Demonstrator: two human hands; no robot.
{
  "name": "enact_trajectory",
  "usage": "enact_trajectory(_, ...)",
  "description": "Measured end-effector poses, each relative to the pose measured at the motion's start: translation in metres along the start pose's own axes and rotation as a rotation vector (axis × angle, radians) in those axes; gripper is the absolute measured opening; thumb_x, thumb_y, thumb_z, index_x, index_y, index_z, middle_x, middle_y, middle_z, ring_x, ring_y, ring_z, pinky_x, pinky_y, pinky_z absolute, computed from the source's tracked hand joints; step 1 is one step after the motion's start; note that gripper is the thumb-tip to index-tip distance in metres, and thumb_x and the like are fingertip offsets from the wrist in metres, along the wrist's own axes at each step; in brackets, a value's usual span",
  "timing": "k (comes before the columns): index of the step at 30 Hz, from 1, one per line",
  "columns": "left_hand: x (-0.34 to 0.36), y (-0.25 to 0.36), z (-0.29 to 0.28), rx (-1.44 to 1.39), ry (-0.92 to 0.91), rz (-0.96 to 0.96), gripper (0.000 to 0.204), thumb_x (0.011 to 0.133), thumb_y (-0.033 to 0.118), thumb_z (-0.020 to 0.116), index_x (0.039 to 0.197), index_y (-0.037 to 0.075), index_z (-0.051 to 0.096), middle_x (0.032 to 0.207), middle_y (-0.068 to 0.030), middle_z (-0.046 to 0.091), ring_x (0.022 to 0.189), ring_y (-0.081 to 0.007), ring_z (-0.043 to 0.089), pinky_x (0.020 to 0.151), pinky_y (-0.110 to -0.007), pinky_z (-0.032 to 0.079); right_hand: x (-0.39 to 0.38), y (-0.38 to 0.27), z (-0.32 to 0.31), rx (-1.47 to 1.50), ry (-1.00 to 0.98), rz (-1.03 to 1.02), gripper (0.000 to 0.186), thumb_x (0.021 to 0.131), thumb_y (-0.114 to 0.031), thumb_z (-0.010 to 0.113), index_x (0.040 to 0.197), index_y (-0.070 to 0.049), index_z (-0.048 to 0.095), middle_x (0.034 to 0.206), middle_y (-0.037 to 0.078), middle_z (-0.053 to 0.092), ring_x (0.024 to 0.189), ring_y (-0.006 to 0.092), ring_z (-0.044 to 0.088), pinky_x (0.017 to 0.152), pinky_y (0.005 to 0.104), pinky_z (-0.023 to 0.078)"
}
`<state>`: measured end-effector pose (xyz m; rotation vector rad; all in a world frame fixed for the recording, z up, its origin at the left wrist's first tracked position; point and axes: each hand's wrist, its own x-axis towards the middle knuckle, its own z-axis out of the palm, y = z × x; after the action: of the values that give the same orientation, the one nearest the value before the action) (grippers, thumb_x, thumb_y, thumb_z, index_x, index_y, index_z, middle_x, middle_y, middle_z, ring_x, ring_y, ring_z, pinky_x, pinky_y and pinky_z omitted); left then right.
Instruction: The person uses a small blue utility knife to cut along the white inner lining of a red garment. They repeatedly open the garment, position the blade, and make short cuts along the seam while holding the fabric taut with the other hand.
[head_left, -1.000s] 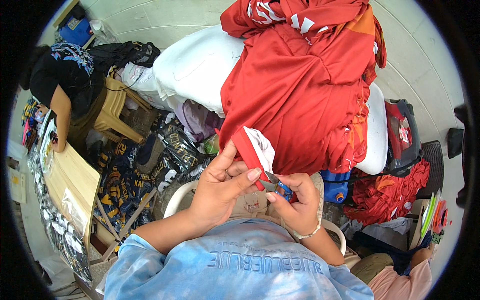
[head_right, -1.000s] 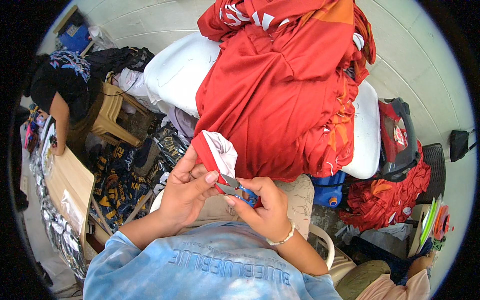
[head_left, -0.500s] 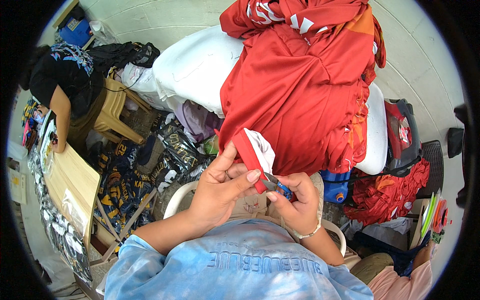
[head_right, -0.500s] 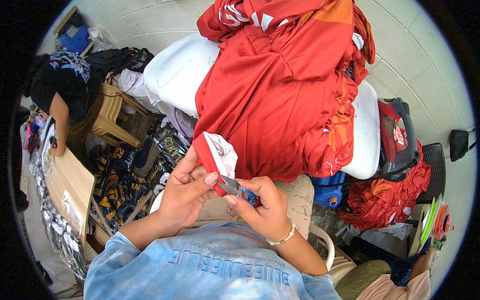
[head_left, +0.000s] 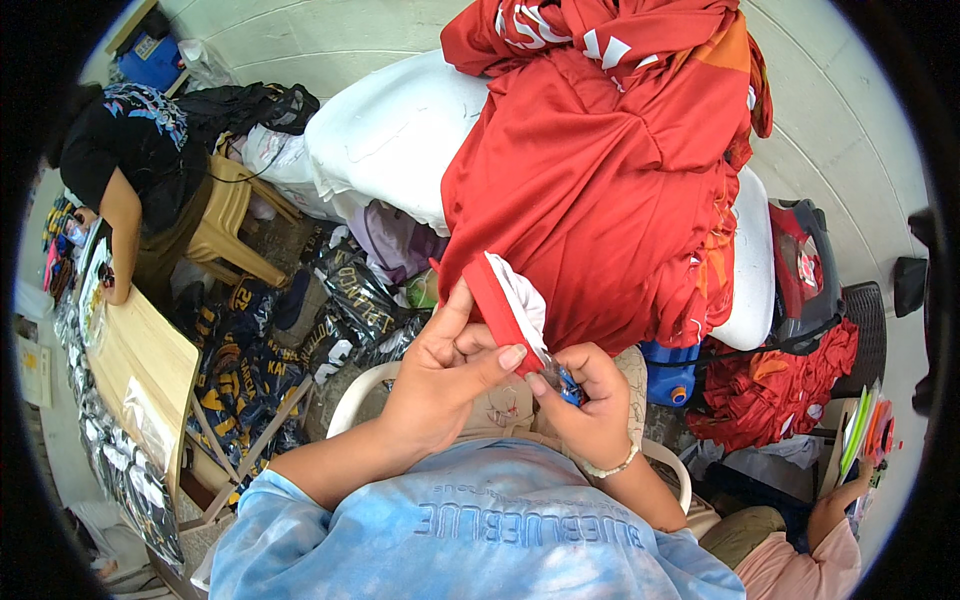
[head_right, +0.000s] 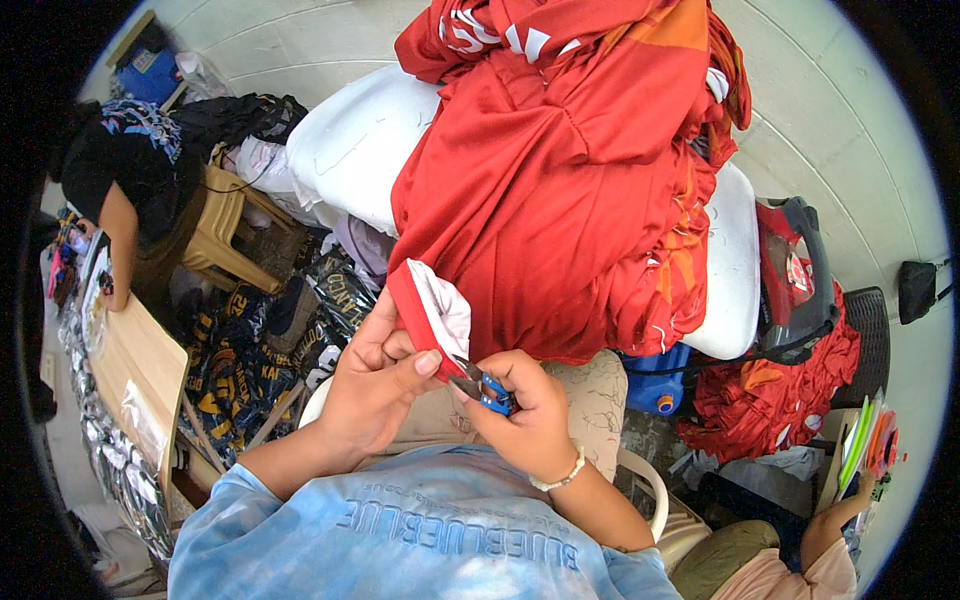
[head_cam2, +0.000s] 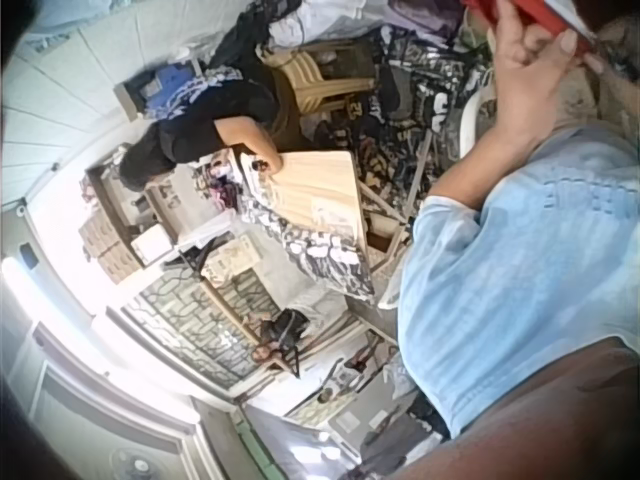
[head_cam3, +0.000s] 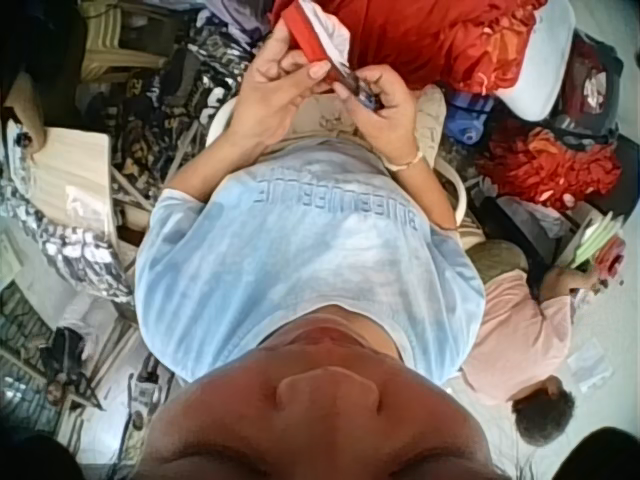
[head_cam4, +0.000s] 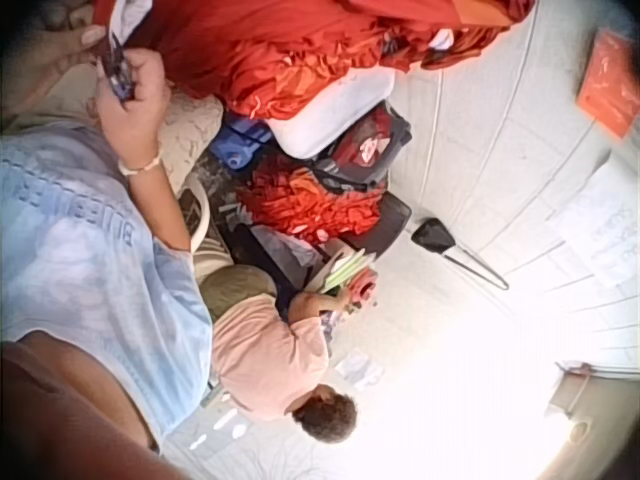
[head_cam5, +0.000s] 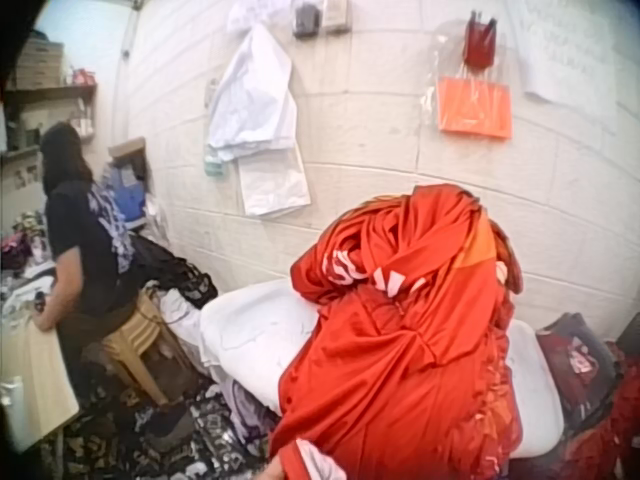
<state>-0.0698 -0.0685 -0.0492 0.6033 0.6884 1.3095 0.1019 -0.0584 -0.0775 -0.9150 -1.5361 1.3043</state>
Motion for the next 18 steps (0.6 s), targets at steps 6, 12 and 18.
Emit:
enact_trajectory(6,0.0025,0.0029,-0.0011,-0.069,0.016,0.001,0.063,0.09,-0.001,0.056,0.145,0.007,0.026,0.119,-0.0099,0.06,0.109,-0.0153,0.058,0.091,-0.031,0.048,-0.0003,0.0039,-0.006,-0.071,-0.05,-0.015,0.027,0.08,-0.002,0.071,0.097,-0.004,0.051,0.08,-0.003,0.054,0.068,0.0018,0.044,0.06,0.0177,0.035)
enact_trajectory(12,0.0021,0.007,-0.0012,-0.038,0.028,-0.015,0.063,0.091,-0.001,0.055,0.145,0.009,0.026,0.121,-0.0098,0.06,0.109,-0.0152,0.058,0.09,-0.031,0.05,-0.0001,-0.0033,0.0001,0.221,0.161,0.008,0.031,0.08,-0.008,0.074,0.1,-0.002,0.052,0.076,-0.002,0.053,0.066,0.0033,0.046,0.059,0.0188,0.037)
enact_trajectory(18,0.0016,0.0045,-0.0019,-0.037,0.041,-0.016,0.063,0.09,-0.001,0.056,0.145,0.01,0.027,0.119,-0.0092,0.061,0.107,-0.0144,0.059,0.089,-0.03,0.051,-0.0008,-0.0024,-0.0028,0.014,0.082,-0.075,0.032,0.077,-0.009,0.077,0.099,0.0,0.056,0.08,0.002,0.062,0.069,0.0045,0.054,0.062,0.0192,0.044)
